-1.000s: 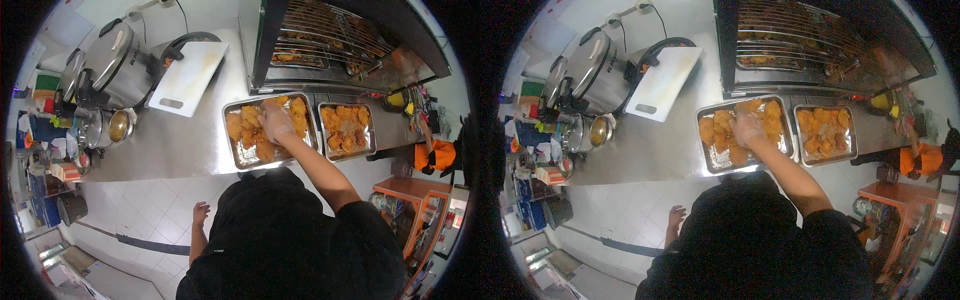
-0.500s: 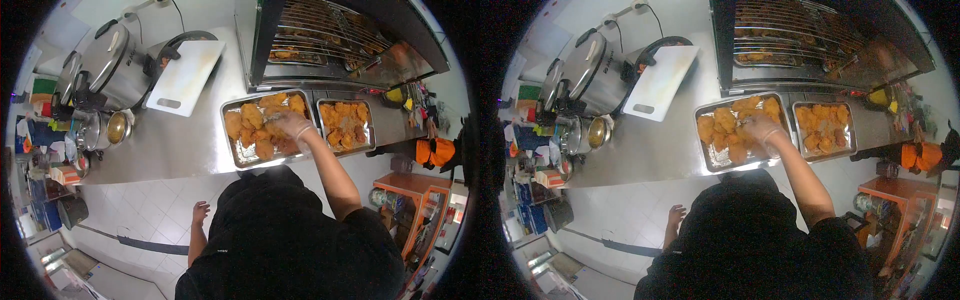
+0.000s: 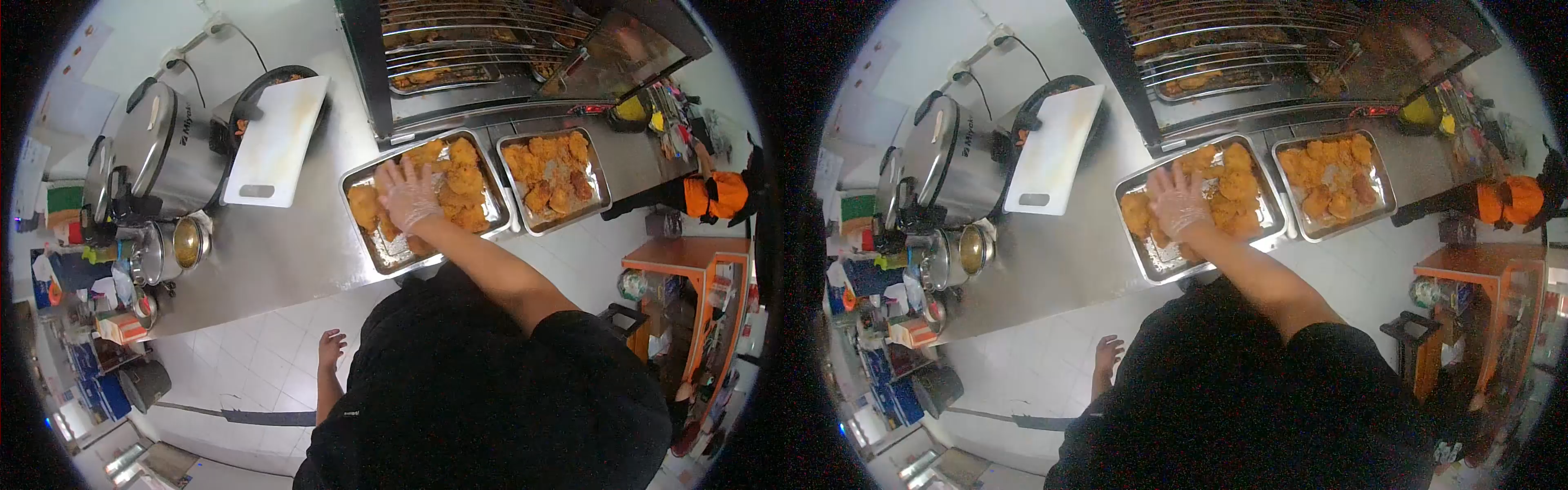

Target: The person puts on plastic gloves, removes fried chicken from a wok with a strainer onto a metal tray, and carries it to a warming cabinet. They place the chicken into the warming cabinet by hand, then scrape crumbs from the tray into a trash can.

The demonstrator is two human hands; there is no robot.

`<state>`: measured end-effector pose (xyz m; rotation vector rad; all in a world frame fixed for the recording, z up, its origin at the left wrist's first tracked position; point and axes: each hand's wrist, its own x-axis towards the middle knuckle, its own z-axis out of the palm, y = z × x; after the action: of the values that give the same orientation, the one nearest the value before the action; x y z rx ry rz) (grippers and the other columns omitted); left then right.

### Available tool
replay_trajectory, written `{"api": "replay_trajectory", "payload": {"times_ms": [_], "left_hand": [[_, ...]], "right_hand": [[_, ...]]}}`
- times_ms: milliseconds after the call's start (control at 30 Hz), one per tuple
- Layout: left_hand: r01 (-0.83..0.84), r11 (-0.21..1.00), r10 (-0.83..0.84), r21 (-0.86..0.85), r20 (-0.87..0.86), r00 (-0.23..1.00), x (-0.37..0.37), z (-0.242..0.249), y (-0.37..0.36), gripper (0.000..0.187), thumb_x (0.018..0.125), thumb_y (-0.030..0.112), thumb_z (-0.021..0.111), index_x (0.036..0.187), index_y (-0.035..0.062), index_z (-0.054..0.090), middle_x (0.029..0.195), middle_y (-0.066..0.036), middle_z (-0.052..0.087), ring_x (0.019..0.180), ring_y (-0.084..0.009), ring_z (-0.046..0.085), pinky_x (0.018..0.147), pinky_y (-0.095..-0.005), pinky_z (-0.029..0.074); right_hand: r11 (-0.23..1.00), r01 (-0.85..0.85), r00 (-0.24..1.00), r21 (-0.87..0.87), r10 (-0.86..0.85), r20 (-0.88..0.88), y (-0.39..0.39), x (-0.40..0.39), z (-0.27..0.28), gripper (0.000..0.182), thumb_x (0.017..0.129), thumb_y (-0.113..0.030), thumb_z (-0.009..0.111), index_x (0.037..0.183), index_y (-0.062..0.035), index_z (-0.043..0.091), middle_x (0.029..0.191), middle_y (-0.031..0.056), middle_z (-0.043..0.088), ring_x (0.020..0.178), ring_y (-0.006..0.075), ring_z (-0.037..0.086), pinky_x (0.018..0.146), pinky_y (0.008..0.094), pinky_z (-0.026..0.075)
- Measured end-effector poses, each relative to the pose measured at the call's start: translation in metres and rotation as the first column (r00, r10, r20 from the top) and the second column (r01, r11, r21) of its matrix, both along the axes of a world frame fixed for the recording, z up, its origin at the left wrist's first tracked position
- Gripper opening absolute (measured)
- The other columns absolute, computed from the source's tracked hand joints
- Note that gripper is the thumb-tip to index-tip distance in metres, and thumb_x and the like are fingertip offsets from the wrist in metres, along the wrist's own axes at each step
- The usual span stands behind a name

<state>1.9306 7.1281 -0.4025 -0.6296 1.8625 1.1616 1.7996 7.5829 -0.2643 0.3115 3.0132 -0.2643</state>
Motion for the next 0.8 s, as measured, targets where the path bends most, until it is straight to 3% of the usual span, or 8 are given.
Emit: {"api": "replay_trajectory", "payload": {"times_ms": [67, 167, 267, 367, 433, 533, 733, 800], "left_hand": [[-0.020, 1.000, 0.021, 0.004, -0.024, 1.000, 0.004, -0.001, 0.001, 0.036, 0.086, 0.015, 0.059, 0.121, 0.0089, 0.055, 0.104, -0.008, 0.070, 0.078, -0.0146, 0.063, 0.061, -0.0303, 0.045], [-0.045, 0.999, 0.044, 0.021, 0.043, 0.998, 0.013, -0.012, -0.003, 0.035, 0.088, 0.017, 0.060, 0.121, 0.0090, 0.055, 0.105, -0.008, 0.070, 0.078, -0.0145, 0.063, 0.061, -0.0295, 0.044], [0.007, 0.999, -0.009, 0.038, 0.056, 0.998, 0.024, -0.027, -0.011, 0.033, 0.089, 0.020, 0.060, 0.121, 0.0091, 0.055, 0.104, -0.008, 0.070, 0.078, -0.0142, 0.063, 0.061, -0.0297, 0.044], [-0.025, 0.999, 0.024, 0.032, 0.036, 0.999, 0.036, -0.040, -0.019, 0.032, 0.091, 0.021, 0.060, 0.120, 0.0094, 0.056, 0.103, -0.008, 0.070, 0.079, -0.0138, 0.064, 0.061, -0.0298, 0.044], [-0.015, 1.000, 0.015, 0.027, 0.008, 1.000, 0.040, -0.021, -0.011, 0.029, 0.090, 0.020, 0.060, 0.117, 0.0091, 0.058, 0.099, -0.007, 0.071, 0.076, -0.0141, 0.066, 0.057, -0.0289, 0.043], [0.020, 0.998, -0.021, 0.059, 0.020, 1.000, 0.042, -0.041, -0.021, 0.028, 0.089, 0.018, 0.060, 0.115, 0.0084, 0.059, 0.096, -0.007, 0.071, 0.072, -0.0153, 0.066, 0.052, -0.0279, 0.042], [0.033, 0.999, -0.033, -0.015, 0.002, 0.999, 0.017, -0.022, -0.005, 0.029, 0.089, 0.018, 0.059, 0.117, 0.0081, 0.058, 0.097, -0.007, 0.071, 0.076, -0.0160, 0.067, 0.057, -0.0298, 0.045], [0.022, 1.000, -0.022, -0.002, -0.048, 0.999, 0.004, -0.018, -0.002, 0.029, 0.090, 0.018, 0.059, 0.117, 0.0085, 0.057, 0.098, -0.008, 0.071, 0.078, -0.0163, 0.066, 0.059, -0.0301, 0.046]], "right_hand": [[0.995, 0.059, 0.997, 0.077, -0.062, 0.039, 0.005, 0.002, -0.006, 0.068, 0.100, -0.040, 0.042, 0.155, -0.0071, 0.019, 0.163, 0.0155, 0.012, 0.150, 0.0376, 0.009, 0.115, 0.0646, 0.006], [0.996, 0.091, 0.993, -0.015, -0.091, -0.079, -0.013, 0.001, -0.028, 0.073, 0.098, -0.040, 0.046, 0.155, -0.0063, 0.015, 0.163, 0.0176, 0.011, 0.149, 0.0396, 0.009, 0.116, 0.0625, 0.005], [0.960, 0.192, 0.962, -0.203, -0.225, -0.156, -0.008, -0.005, -0.009, 0.069, 0.096, -0.039, 0.048, 0.151, -0.0048, 0.027, 0.157, 0.0228, 0.026, 0.146, 0.0406, 0.023, 0.117, 0.0561, 0.018], [0.954, 0.108, 0.878, -0.280, -0.224, -0.423, 0.061, 0.011, 0.022, 0.056, 0.092, -0.034, 0.054, 0.136, -0.0011, 0.048, 0.137, 0.0255, 0.051, 0.129, 0.0414, 0.046, 0.111, 0.0490, 0.033], [0.932, 0.300, 0.940, -0.202, -0.325, -0.102, 0.093, 0.024, 0.035, 0.040, 0.089, -0.027, 0.055, 0.118, 0.0005, 0.060, 0.117, 0.0248, 0.063, 0.111, 0.0400, 0.059, 0.100, 0.0470, 0.043], [0.978, 0.081, 0.996, -0.193, -0.087, -0.025, 0.120, 0.031, 0.010, 0.035, 0.088, -0.021, 0.054, 0.115, 0.0001, 0.062, 0.111, 0.0246, 0.065, 0.108, 0.0390, 0.061, 0.093, 0.0471, 0.046], [0.995, -0.054, 0.984, 0.079, 0.040, 0.175, 0.134, 0.016, -0.010, 0.033, 0.088, -0.021, 0.058, 0.111, 0.0010, 0.064, 0.106, 0.0232, 0.067, 0.103, 0.0372, 0.062, 0.091, 0.0451, 0.049], [0.993, 0.062, 0.996, -0.103, -0.068, -0.052, 0.138, 0.023, 0.008, 0.034, 0.087, -0.024, 0.062, 0.110, 0.0007, 0.066, 0.106, 0.0213, 0.067, 0.103, 0.0365, 0.062, 0.092, 0.0442, 0.048]]}}
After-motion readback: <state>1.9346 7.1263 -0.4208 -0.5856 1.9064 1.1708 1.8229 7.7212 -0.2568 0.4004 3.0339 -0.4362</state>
